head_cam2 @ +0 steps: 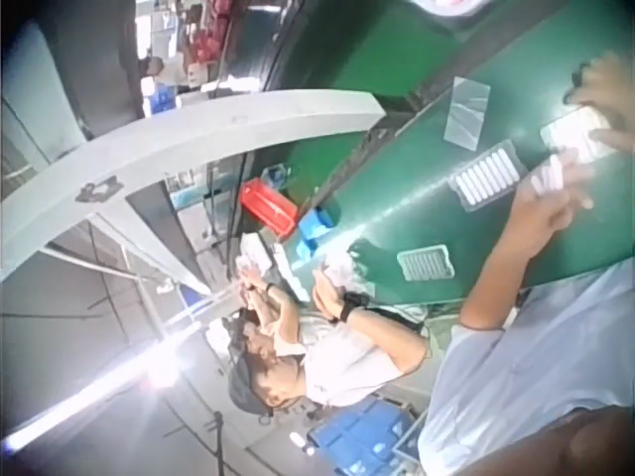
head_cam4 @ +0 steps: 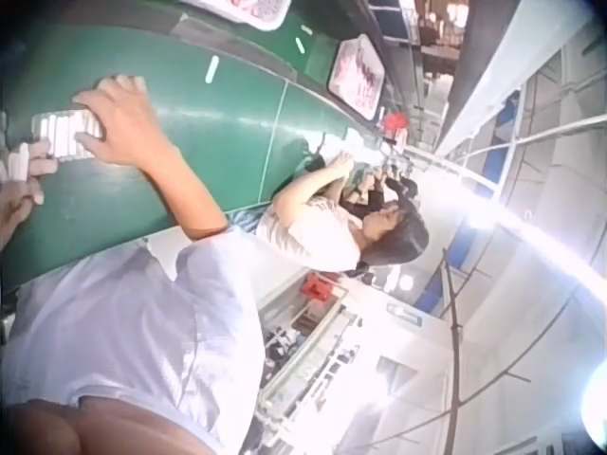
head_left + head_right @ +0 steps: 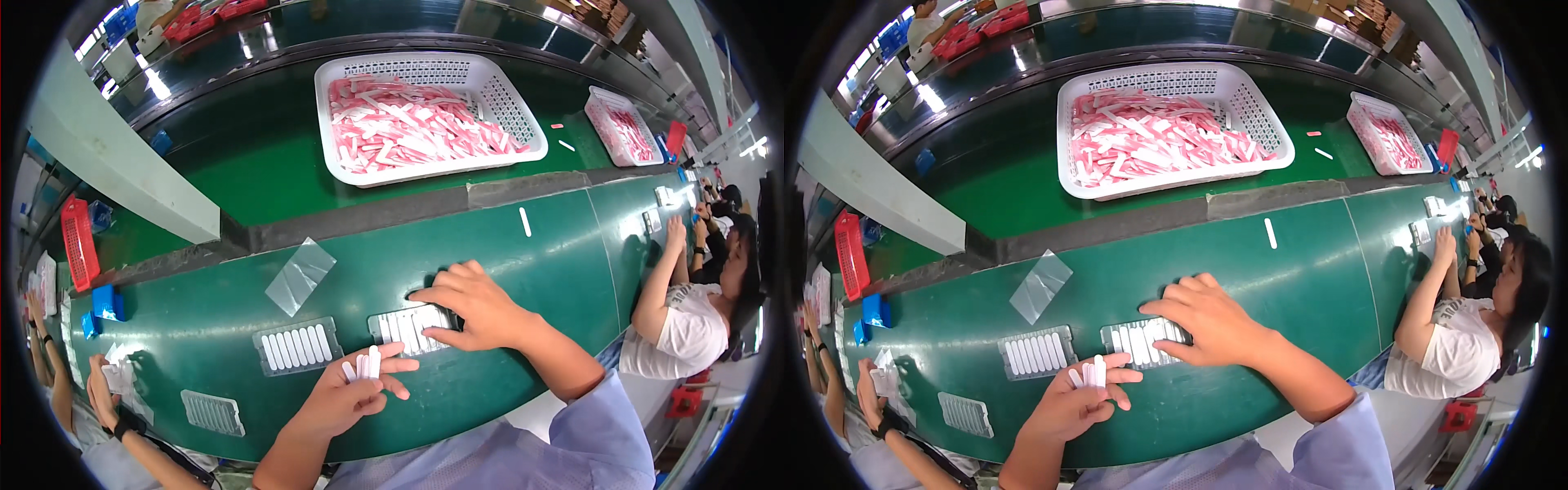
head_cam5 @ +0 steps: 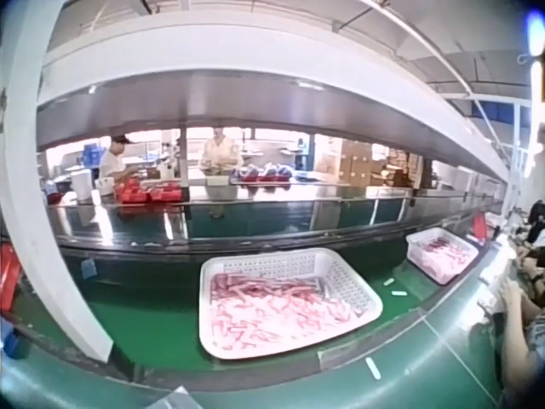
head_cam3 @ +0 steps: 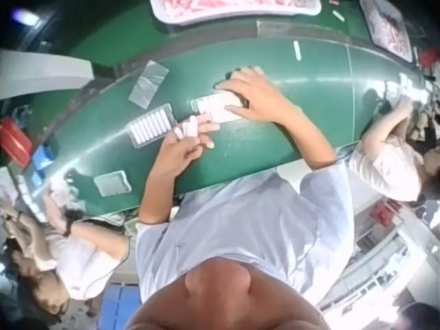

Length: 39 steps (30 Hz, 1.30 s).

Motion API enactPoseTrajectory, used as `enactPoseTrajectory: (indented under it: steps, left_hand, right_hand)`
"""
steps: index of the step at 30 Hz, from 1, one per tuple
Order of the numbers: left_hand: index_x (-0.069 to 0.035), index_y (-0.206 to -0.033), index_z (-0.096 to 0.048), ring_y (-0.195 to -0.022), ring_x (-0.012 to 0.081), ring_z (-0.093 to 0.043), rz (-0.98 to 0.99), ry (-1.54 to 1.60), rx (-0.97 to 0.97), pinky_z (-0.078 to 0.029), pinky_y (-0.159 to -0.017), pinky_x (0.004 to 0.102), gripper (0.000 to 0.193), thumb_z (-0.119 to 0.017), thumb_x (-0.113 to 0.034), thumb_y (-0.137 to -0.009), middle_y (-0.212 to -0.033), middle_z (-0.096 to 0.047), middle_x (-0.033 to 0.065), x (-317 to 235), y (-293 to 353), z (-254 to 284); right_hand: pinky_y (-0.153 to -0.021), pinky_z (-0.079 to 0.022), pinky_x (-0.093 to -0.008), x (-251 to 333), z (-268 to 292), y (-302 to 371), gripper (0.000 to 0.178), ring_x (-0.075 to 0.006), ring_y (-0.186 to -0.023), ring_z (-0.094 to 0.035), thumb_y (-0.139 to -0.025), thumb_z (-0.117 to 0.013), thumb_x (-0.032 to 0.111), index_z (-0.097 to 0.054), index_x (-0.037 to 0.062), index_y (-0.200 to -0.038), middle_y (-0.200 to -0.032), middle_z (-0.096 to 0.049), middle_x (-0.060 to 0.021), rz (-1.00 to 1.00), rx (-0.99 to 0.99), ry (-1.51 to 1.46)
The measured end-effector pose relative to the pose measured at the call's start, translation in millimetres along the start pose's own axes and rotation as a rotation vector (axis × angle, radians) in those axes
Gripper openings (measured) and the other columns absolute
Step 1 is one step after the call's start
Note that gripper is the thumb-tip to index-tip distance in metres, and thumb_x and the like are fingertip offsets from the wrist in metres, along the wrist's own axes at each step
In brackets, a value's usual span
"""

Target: The person places strips one by one into the slots of plastic packaging trays by hand, presses them into position, and gathers additional strips from a basket.

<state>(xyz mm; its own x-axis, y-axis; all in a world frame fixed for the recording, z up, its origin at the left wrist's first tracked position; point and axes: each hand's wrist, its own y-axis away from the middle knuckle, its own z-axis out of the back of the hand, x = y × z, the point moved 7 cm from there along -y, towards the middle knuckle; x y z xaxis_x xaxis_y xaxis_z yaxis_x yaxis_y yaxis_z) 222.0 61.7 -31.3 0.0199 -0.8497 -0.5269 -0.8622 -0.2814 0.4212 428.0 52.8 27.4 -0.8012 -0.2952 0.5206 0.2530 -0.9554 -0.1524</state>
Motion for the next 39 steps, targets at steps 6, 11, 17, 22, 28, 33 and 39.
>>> enactPoseTrajectory:
  steps: [6, 11, 17, 22, 28, 33, 39]
  left_hand:
    - [0.004, -0.153, -0.038, -0.107, 0.0267, -0.068, 0.031, 0.063, 0.017, -0.041, -0.062, 0.0256, 0.058, -0.037, 0.008, -0.096, -0.145, -0.056, 0.023, 3, -1, 1]
    - [0.003, -0.143, -0.046, -0.095, 0.0237, -0.066, 0.006, 0.055, 0.046, -0.039, -0.06, 0.0253, 0.047, -0.039, 0.004, -0.096, -0.121, -0.064, 0.0172, 2, 0, -3]
    - [-0.008, -0.11, -0.057, -0.064, 0.0148, -0.047, -0.017, 0.234, 0.089, -0.032, -0.053, 0.0286, 0.015, -0.052, -0.006, -0.096, -0.078, -0.051, 0.0046, 9, -1, 3]
    - [-0.01, -0.11, -0.056, -0.059, 0.0091, -0.038, 0.064, 0.358, 0.143, -0.025, -0.051, 0.0265, 0.013, -0.055, -0.009, -0.097, -0.071, -0.044, -0.0002, 8, 2, 1]
    - [-0.006, -0.132, -0.048, -0.067, 0.0042, -0.045, -0.065, -0.509, -0.087, -0.037, -0.058, 0.0221, 0.043, -0.068, -0.005, -0.093, -0.081, -0.052, -0.0007, 3, 4, -12]
    - [0.001, -0.142, -0.04, -0.096, 0.011, -0.056, -0.142, -0.732, -0.028, -0.049, -0.085, 0.0298, 0.07, -0.078, -0.006, -0.083, -0.113, -0.056, 0.0052, 0, 1, -22]
    - [0.001, -0.148, -0.035, -0.103, 0.0171, -0.062, -0.065, -0.822, 0.042, -0.051, -0.09, 0.0308, 0.077, -0.077, -0.008, -0.084, -0.113, -0.061, 0.0103, 10, 3, -14]
  right_hand:
    - [-0.089, -0.035, -0.0395, -6, -9, 1, 0.053, -0.0259, -0.094, -0.051, -0.083, -0.079, 0.031, -0.063, 0.0109, -0.129, -0.1, -0.055, -0.0062, -0.023, 0.031, -0.026]
    - [-0.09, -0.034, -0.0385, -12, -3, 2, 0.054, -0.0257, -0.099, -0.053, -0.082, -0.08, 0.028, -0.063, 0.0107, -0.129, -0.103, -0.057, -0.006, -0.038, -0.066, -0.199]
    - [-0.096, -0.034, -0.0409, -5, -2, 1, 0.059, -0.0269, -0.106, -0.053, -0.077, -0.082, 0.028, -0.062, 0.011, -0.13, -0.114, -0.057, -0.0078, -0.022, -0.017, -0.097]
    - [-0.099, -0.032, -0.0436, -2, 4, 2, 0.058, -0.0291, -0.11, -0.051, -0.074, -0.084, 0.026, -0.064, 0.0105, -0.126, -0.118, -0.056, -0.0068, -0.033, -0.095, -0.22]
    - [-0.081, -0.045, -0.0397, 47, 5, -1, 0.039, -0.0256, -0.086, -0.061, -0.082, -0.081, 0.02, -0.069, 0.0101, -0.117, -0.09, -0.063, -0.005, 0.095, -0.071, -0.429]
    - [-0.069, -0.055, -0.0384, 71, -28, 1, 0.019, -0.0247, -0.078, -0.066, -0.087, -0.078, 0.015, -0.071, 0.0097, -0.104, -0.085, -0.066, -0.004, 0.088, 0.055, -0.64]
    - [-0.07, -0.058, -0.0341, 77, -40, -9, 0.012, -0.0239, -0.083, -0.07, -0.088, -0.078, 0.008, -0.074, 0.006, -0.1, -0.088, -0.072, -0.0069, 0.009, 0.082, -0.753]
